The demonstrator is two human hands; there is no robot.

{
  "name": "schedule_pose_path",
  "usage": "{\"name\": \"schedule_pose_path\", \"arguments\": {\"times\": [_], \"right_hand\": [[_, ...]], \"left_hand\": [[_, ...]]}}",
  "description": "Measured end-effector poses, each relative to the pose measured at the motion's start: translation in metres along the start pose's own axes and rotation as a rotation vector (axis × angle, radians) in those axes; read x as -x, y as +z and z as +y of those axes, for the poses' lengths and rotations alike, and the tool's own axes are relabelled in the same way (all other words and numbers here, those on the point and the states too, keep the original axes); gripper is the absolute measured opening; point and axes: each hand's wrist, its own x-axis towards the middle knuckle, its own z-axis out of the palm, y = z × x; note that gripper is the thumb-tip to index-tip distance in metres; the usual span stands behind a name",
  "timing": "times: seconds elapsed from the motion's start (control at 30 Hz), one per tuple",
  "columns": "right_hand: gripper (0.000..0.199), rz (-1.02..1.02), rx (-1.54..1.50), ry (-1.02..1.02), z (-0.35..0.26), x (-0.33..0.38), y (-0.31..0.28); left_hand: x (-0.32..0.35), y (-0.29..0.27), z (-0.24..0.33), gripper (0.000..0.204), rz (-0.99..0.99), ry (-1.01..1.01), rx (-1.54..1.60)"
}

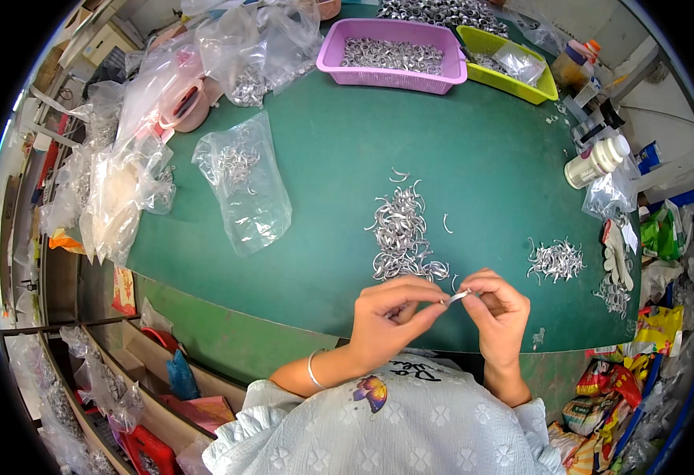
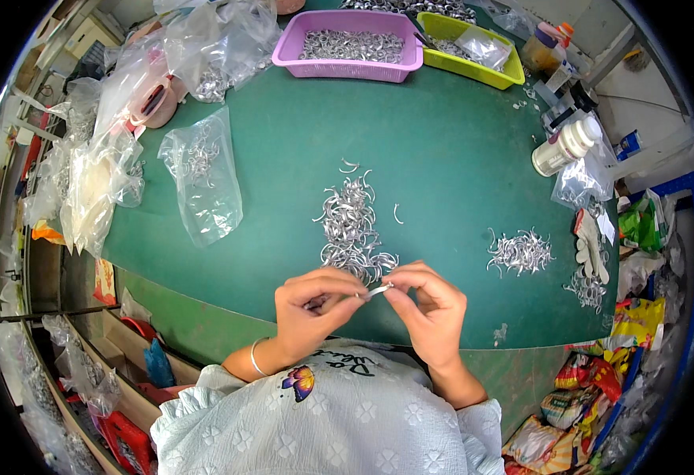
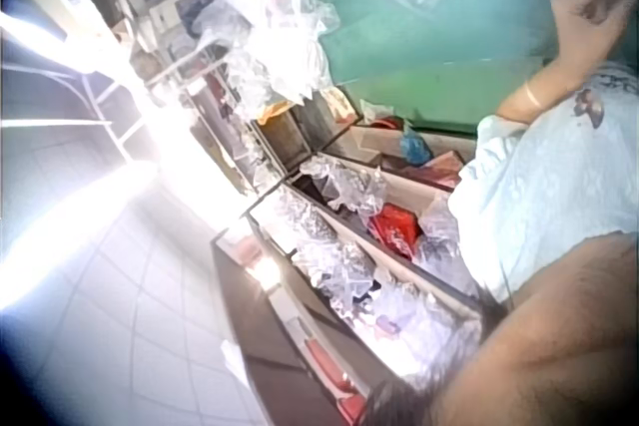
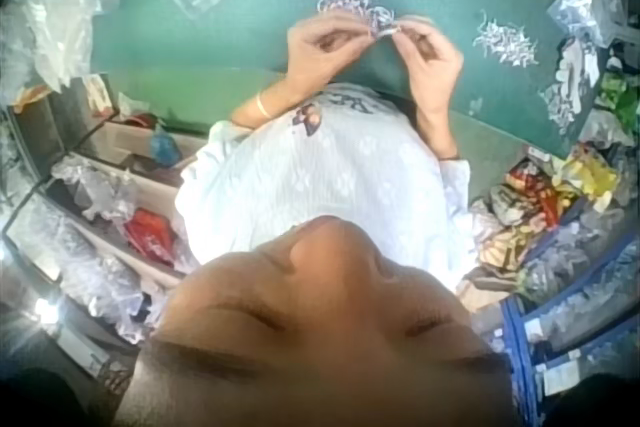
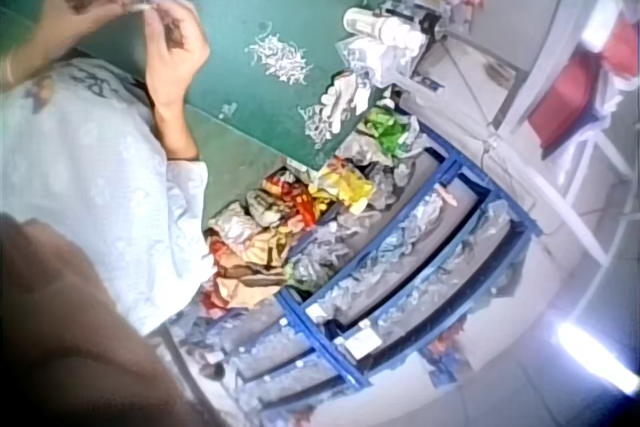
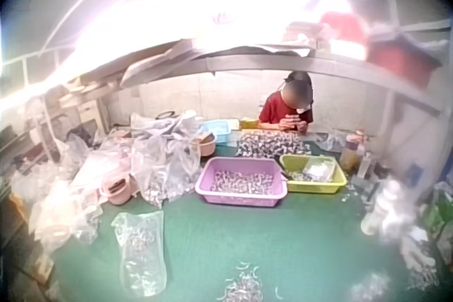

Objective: The person joins small metal clips together by hand, picking them from a pile on the workbench and placing joined pieces aside.

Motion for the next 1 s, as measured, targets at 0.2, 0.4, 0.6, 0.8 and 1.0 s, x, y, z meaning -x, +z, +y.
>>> {"name": "schedule_pose_path", "arguments": {"times": [0.2, 0.4, 0.6, 0.8, 1.0], "right_hand": [[0.014, -0.078, -0.134, 0.003, 0.005, 0.001, -0.003], [0.014, 0.021, 0.186, 0.165, 0.012, -0.010, -0.019], [0.018, -0.078, 0.867, 0.016, 0.054, -0.010, -0.057], [0.015, -0.051, 0.182, 0.265, 0.029, 0.008, -0.026], [0.017, -0.030, -0.084, 0.106, 0.003, 0.003, -0.008]], "left_hand": [[-0.001, 0.001, 0.014, 0.017, -0.038, 0.083, -0.047], [-0.014, -0.017, -0.003, 0.010, -0.014, -0.622, 1.026], [-0.009, -0.017, -0.023, 0.009, 0.061, -0.620, 0.999], [-0.006, -0.006, -0.003, 0.010, -0.046, -0.070, -0.073], [-0.006, -0.002, 0.000, 0.025, -0.248, 0.288, -0.270]]}}
